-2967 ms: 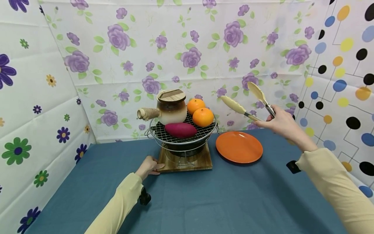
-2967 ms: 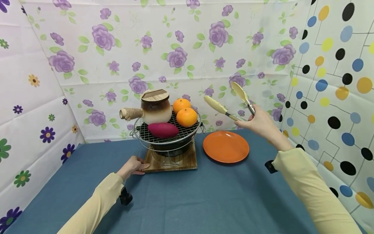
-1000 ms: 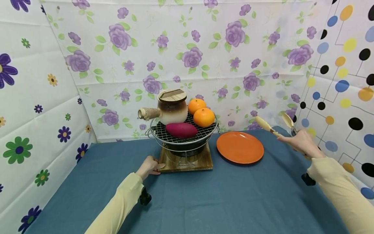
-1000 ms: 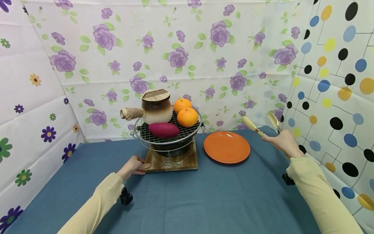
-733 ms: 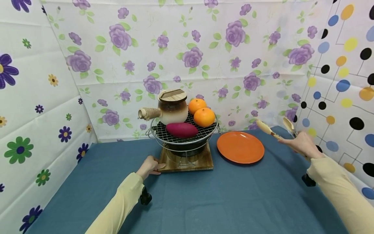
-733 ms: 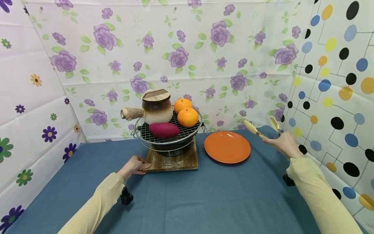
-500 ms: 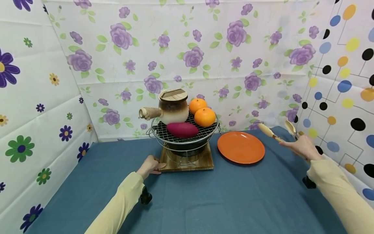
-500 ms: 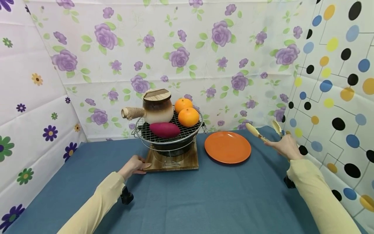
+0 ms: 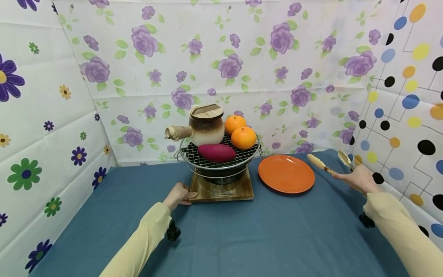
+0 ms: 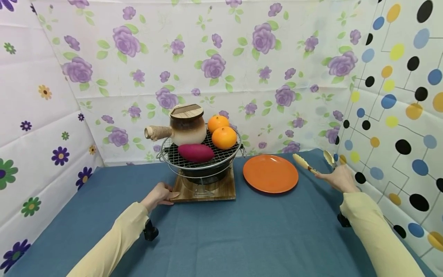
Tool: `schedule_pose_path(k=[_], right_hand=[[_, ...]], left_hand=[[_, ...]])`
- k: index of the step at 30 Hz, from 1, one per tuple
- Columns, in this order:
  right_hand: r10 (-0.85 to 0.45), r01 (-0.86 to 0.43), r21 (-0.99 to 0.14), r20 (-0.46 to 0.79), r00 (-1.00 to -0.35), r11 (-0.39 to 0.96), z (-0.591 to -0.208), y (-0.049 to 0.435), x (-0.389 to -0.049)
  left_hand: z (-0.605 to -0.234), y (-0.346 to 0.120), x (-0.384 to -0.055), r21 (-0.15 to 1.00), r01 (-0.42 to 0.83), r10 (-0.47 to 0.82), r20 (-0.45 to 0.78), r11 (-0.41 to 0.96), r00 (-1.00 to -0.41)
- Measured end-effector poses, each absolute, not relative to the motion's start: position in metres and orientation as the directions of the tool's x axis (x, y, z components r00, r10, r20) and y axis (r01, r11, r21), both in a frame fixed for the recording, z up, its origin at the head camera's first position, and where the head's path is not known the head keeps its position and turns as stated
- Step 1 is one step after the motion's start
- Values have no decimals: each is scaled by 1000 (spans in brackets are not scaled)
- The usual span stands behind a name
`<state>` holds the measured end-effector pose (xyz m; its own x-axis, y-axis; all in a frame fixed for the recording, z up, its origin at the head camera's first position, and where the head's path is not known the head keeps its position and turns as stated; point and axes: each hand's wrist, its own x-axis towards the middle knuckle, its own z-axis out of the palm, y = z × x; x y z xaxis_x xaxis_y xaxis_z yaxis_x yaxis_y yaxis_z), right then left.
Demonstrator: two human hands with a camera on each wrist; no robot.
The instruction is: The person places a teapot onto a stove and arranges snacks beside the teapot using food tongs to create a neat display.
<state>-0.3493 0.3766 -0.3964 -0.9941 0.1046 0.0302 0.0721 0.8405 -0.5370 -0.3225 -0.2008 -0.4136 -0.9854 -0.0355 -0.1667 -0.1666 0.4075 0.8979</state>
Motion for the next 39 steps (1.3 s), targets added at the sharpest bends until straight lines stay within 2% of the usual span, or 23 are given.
schedule_pose_path(k=[5, 11, 19, 39], right_hand=[[91, 88, -525, -20, -996, 847, -399, 377, -349], [69, 54, -498, 10, -998, 865, -403, 376, -347], [46, 24, -501, 32, -998, 865, -411, 377, -352], [42, 52, -441, -33, -999, 896, -416, 381, -358]], left_hand=[[-415, -201, -326, 895, -179, -30, -183, 408, -983], [-411, -201, -326, 895, -170, -1, -186, 412, -983], [-412, -198, -325, 889, -188, -39, -189, 417, -981], [-412, -200, -322, 895, -183, -40, -183, 407, -982]])
